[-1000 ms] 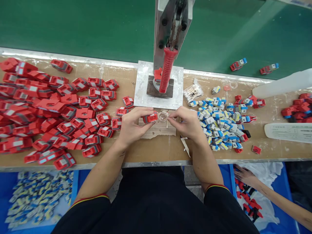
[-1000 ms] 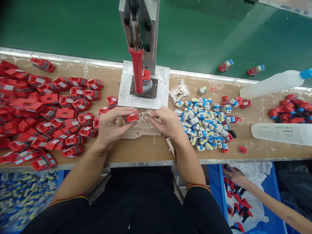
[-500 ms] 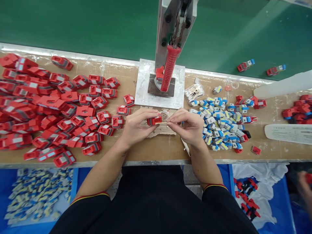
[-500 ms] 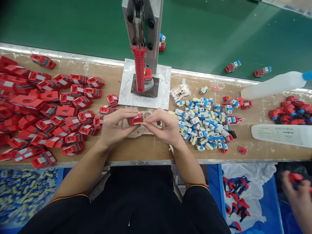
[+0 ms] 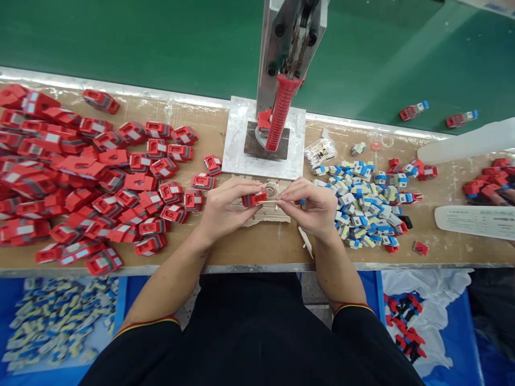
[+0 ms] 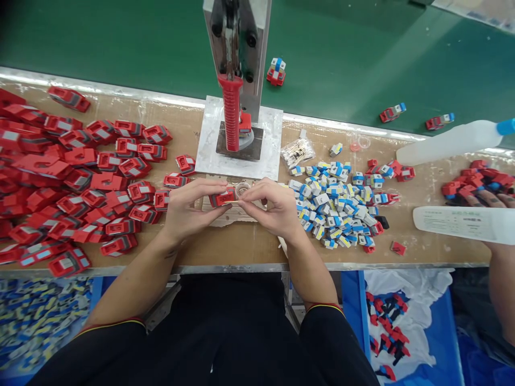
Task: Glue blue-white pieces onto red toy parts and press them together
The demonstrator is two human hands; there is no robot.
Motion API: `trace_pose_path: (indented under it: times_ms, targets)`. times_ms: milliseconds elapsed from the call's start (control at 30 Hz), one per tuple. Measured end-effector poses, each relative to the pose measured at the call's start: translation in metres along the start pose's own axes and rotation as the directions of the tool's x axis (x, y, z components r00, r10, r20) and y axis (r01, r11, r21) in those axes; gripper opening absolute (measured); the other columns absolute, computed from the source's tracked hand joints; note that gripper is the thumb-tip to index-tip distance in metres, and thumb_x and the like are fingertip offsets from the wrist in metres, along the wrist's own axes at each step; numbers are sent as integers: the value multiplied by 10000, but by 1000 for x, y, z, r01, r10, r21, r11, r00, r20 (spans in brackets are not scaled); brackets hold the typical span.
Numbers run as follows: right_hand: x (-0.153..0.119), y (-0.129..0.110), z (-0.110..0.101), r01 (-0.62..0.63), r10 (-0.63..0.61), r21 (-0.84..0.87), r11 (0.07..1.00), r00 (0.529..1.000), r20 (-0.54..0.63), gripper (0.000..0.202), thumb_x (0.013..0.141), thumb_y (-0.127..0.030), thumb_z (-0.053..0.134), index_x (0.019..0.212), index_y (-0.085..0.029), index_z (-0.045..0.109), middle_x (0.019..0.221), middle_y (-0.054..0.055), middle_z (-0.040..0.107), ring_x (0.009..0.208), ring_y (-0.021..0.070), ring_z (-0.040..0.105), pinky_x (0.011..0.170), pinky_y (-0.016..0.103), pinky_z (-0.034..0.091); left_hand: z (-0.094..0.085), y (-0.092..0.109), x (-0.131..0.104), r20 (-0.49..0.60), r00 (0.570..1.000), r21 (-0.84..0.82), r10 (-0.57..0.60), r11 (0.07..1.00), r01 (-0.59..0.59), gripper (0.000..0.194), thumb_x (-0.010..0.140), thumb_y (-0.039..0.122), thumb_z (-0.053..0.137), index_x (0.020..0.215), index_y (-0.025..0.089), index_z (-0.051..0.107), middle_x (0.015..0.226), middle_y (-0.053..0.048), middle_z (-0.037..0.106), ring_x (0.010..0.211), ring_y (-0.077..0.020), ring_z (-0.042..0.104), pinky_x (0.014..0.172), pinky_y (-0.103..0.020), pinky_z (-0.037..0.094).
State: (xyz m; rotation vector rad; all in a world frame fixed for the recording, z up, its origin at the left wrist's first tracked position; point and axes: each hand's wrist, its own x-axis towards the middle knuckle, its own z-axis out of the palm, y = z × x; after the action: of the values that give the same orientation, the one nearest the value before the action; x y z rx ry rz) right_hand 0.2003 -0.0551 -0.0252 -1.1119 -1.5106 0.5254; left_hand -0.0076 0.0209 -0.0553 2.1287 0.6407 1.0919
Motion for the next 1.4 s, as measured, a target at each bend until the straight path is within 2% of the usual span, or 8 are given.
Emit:
trace_pose_path:
  times_ms: [433,567,700,800,933,1100,1267,1400]
  targets:
    - [0,6,-23,34,-41,-85,996,996,-80,106,909,-205,782,852,-282,738,788,-11,806,715,182,739,659,364,555,-2,1,2,-71,997,24,0,1000,2,216,869,212,843,1076,234,786,1091,-38,836,989,-186,808,899,-329,675]
    - [0,17,-21,1,55,-325,946,985,164,144,961,-208,696,852,-288,746,840,-2,808,800,205,713,774,412,567,-5,-2,3,-87,996,52,-33,998,38,190,877,267,837,1059,246,783,1100,-35,831,993,-203,805,906,-359,677]
    - [0,22,-27,47,88,-326,944,918,388,99,973,-292,715,1056,-296,770,1112,42,810,1015,239,701,892,434,586,-7,-6,2,-128,991,33,-42,998,46,254,865,240,849,1106,273,776,1138,-21,820,1044,-211,794,942,-373,666]
    - [-4,18,-61,-21,107,-392,920,974,197,232,951,-404,759,1167,-318,747,1240,57,763,1157,268,680,1000,480,560,-7,-11,0,-163,984,-3,-77,997,77,344,861,255,859,1186,305,759,1205,-15,801,1117,-230,775,1009,-420,652]
    - [-12,27,-100,-238,140,-697,676,971,-195,149,966,-323,700,1094,-278,761,1143,84,774,1134,312,648,1038,535,484,-4,-17,-2,-220,967,-64,-131,991,120,376,892,308,831,1255,304,732,1255,-30,776,1183,-246,750,1039,-430,649]
    - [-11,59,-84,-298,355,-827,477,926,-129,227,957,-221,641,1147,-251,762,1181,117,807,1155,356,625,1036,576,414,-1,-18,-2,-227,956,-130,-184,979,158,394,929,305,801,1312,283,713,1262,-53,771,1057,-205,781,934,-346,677]
    - [-9,63,-79,-357,373,-760,543,913,-162,149,960,-252,638,1039,-236,763,1076,116,807,1093,332,646,1063,578,398,1,-18,-4,-222,957,-134,-189,978,162,384,899,348,834,1260,269,730,1209,-48,784,1031,-219,787,921,-363,687]
    - [-10,52,-85,-355,235,-391,850,917,-322,233,1003,-413,605,1146,-252,693,1038,74,747,923,233,672,888,420,536,2,-12,-6,-150,965,-179,-216,966,188,385,892,404,841,1229,249,737,1164,-59,796,1032,-223,789,973,-382,674]
